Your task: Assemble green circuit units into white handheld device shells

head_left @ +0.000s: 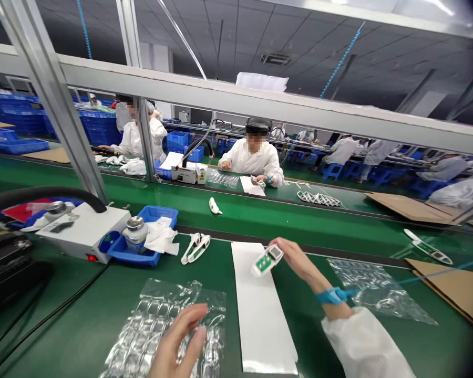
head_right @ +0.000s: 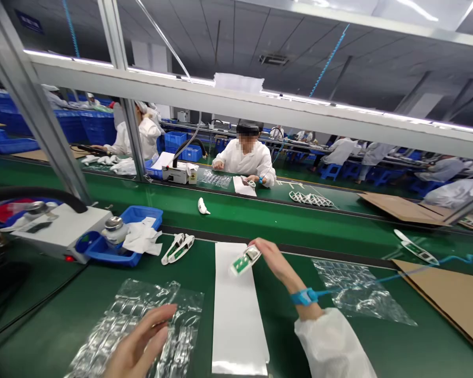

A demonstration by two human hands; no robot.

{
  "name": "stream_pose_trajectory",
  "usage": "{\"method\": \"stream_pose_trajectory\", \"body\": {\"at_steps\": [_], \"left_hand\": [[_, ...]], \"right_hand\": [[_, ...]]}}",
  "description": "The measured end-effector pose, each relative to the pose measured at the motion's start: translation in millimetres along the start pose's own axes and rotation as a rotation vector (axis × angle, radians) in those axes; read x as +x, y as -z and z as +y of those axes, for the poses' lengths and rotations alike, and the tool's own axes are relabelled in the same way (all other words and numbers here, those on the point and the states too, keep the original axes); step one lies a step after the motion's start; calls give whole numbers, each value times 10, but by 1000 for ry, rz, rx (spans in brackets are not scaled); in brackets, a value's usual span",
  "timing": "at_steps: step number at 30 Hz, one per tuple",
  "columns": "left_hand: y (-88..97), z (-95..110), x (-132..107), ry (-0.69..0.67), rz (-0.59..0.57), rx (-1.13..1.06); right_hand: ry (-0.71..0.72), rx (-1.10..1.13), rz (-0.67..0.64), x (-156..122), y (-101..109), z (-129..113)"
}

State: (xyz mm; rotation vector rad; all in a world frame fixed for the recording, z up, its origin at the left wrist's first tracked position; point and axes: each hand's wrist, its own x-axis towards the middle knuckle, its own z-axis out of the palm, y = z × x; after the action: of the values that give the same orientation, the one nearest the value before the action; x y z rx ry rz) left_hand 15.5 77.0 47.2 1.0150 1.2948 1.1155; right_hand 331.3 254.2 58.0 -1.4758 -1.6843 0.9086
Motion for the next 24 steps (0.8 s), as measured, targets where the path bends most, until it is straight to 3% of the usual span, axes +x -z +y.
{"method": "stream_pose_trajectory", "body": {"at_steps": [4,7,9,12,15,19,24], "left_hand": [[-297,26,-33,97,-303,-214],[-492,-111,-96,160,-549,-361],[-563,-209,-149,185,-516,-359],[-564,-287,-214,219,-355,-331],[-505,-301,-251,224,-261,-251],[-457,-363,-287,114,-146,-74],[-433,-501,-315,27,-81,73]], "right_hand": [[159,111,-397,-678,-561,-603],[297,116,-481,-1016,-833,-842],[345,123,-355,-1142,-950,-839],[268,132,-131,-1269,-1066,-702],[163,123,-134,-1416,-1154,-609],[88,175,-141,-1587,-1276,-648],[0,345,-96,-1607,-1404,-670]]}}
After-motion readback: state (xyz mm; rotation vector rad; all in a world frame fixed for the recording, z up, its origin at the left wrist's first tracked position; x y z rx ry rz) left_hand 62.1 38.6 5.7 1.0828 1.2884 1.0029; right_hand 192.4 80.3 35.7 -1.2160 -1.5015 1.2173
